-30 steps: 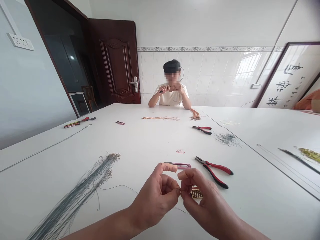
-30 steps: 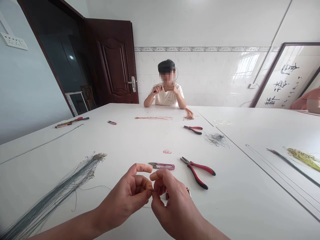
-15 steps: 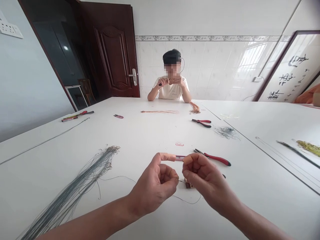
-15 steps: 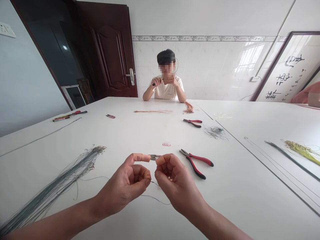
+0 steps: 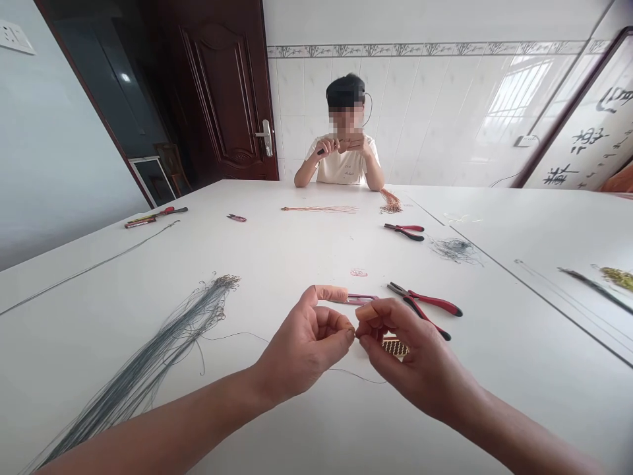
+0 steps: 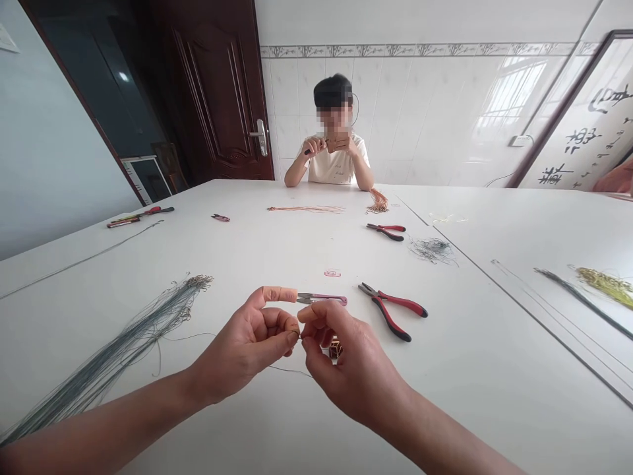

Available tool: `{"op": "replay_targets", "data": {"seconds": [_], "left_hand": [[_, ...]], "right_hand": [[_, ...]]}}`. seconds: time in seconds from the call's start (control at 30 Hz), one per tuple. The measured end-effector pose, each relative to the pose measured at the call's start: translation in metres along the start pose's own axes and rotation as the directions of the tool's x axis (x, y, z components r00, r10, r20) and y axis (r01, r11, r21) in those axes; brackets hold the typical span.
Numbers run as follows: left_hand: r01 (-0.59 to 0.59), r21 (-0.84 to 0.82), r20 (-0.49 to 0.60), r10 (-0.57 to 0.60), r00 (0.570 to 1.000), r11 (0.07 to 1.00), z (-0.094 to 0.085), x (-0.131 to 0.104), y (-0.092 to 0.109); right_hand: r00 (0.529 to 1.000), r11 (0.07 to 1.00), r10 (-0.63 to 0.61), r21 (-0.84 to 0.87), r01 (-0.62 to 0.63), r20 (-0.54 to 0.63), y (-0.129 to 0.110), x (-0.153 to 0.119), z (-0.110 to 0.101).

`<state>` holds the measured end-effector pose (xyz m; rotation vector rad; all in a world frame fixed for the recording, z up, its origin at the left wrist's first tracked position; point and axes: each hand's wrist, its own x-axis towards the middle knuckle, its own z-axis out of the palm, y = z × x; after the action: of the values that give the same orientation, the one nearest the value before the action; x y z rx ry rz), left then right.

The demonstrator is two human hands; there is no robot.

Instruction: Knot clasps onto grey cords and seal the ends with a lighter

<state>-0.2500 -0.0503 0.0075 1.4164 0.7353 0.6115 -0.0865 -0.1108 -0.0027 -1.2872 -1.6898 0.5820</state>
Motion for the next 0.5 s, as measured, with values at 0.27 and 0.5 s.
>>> {"op": "replay_targets", "data": {"seconds": [0.27, 0.5], "left_hand": [[-0.204, 0.235, 0.027, 0.204, 0.979, 0.95, 0.0004, -0.0021, -0.0052], [-0.408, 0.386, 0.129, 0.389, 0.912, 0.828, 0.0008, -0.0019, -0.0102]], "right_hand": [[0.931, 0.866, 0.308, 0.348, -0.359, 0.194, -0.0012, 0.0062, -0.0051], [0.883, 0.807, 0.374, 0.371, -0.46, 0.283, -0.0025, 0.0078, -0.0072]]}}
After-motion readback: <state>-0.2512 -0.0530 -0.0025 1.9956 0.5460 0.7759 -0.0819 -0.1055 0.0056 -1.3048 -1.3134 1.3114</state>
